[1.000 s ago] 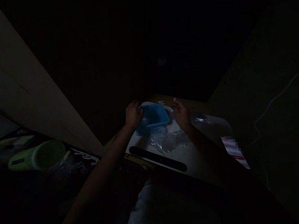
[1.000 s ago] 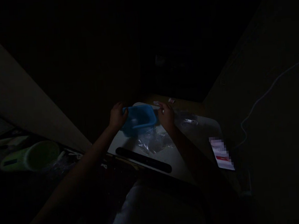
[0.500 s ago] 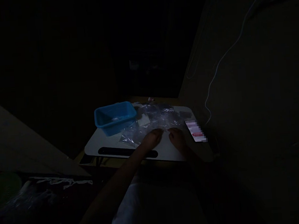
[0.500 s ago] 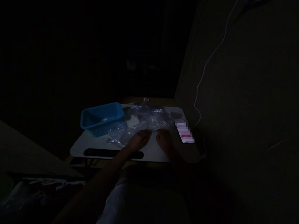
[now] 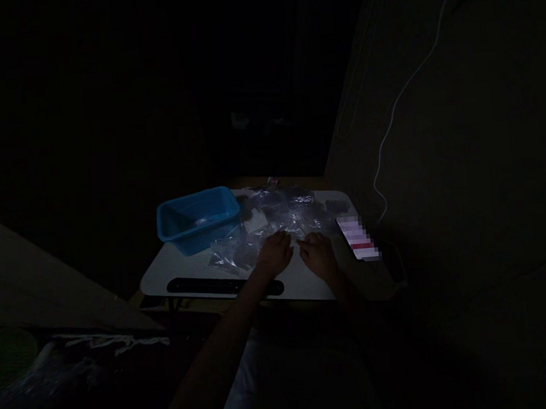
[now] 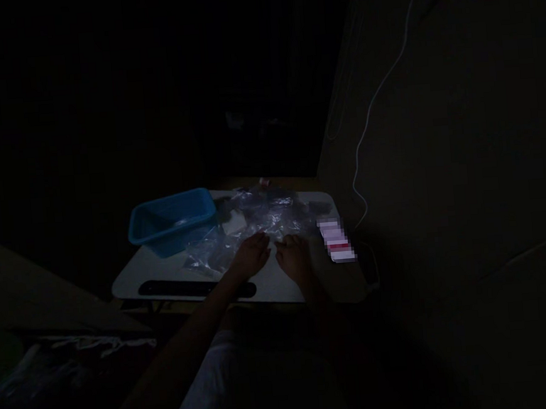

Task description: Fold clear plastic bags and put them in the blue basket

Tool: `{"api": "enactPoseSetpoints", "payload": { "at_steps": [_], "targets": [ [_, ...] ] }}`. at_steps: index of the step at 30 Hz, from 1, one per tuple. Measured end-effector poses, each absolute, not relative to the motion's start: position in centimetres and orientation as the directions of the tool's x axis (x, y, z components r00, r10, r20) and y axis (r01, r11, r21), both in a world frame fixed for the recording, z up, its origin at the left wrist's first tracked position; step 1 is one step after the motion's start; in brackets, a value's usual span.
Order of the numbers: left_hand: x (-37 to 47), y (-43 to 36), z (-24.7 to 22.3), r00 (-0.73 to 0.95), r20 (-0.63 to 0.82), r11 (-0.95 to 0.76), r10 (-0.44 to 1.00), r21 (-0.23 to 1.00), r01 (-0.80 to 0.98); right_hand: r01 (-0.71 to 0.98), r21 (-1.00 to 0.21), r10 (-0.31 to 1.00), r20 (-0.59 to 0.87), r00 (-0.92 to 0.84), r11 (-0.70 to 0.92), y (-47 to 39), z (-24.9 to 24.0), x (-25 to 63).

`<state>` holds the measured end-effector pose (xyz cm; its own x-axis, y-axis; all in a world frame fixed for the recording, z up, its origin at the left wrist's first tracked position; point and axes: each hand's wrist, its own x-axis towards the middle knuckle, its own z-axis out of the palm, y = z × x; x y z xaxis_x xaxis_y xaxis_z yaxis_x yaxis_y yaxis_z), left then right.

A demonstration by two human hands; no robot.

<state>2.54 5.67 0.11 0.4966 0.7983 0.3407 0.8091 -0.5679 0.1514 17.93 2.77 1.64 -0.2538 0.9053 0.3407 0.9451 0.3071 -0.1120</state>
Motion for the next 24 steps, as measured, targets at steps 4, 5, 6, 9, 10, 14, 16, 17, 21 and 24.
{"api": "enactPoseSetpoints", "payload": {
  "at_steps": [4,5,6,9,10,14,16,17,21,24],
  "targets": [
    [2.57,5.38,0.38,0.480,0.317,-0.536,0.818,0.119,0.836,0.929,-0.126,0.888,0.365,-0.281,0.347,2.66,1.35,18.07],
    [2.59,5.35,0.40,0.480,0.315,-0.534,0.819,0.113,0.838,0.923,-0.131,0.880,0.375,-0.291,0.361,2.63,1.28,18.09],
    [2.60,5.34,0.39,0.480,0.313,-0.533,0.819,0.106,0.840,0.916,-0.136,0.872,0.385,-0.301,0.376,2.60,1.21,18.09],
    [2.63,5.36,0.25,0.481,0.313,-0.529,0.819,0.088,0.844,0.894,-0.155,0.851,0.410,-0.329,0.420,2.52,1.05,18.07],
    [2.64,5.38,0.19,0.481,0.315,-0.528,0.819,0.083,0.845,0.885,-0.160,0.843,0.415,-0.341,0.436,2.49,1.03,18.07],
    [2.68,5.42,0.11,0.478,0.319,-0.525,0.819,0.077,0.848,0.859,-0.165,0.817,0.434,-0.379,0.485,2.29,1.18,18.10],
    [2.70,5.41,0.16,0.477,0.313,-0.523,0.821,0.080,0.849,0.862,-0.156,0.812,0.451,-0.372,0.482,2.15,1.35,18.12],
    [2.71,5.40,0.19,0.477,0.309,-0.523,0.822,0.083,0.848,0.866,-0.150,0.810,0.458,-0.367,0.477,2.09,1.43,18.13],
    [2.71,5.39,0.22,0.480,0.306,-0.527,0.822,0.092,0.845,0.878,-0.145,0.807,0.482,-0.340,0.456,2.03,1.48,18.13],
    [2.70,5.43,0.20,0.480,0.308,-0.529,0.821,0.094,0.844,0.876,-0.148,0.804,0.488,-0.340,0.460,2.19,1.27,18.14]
  ]
}}
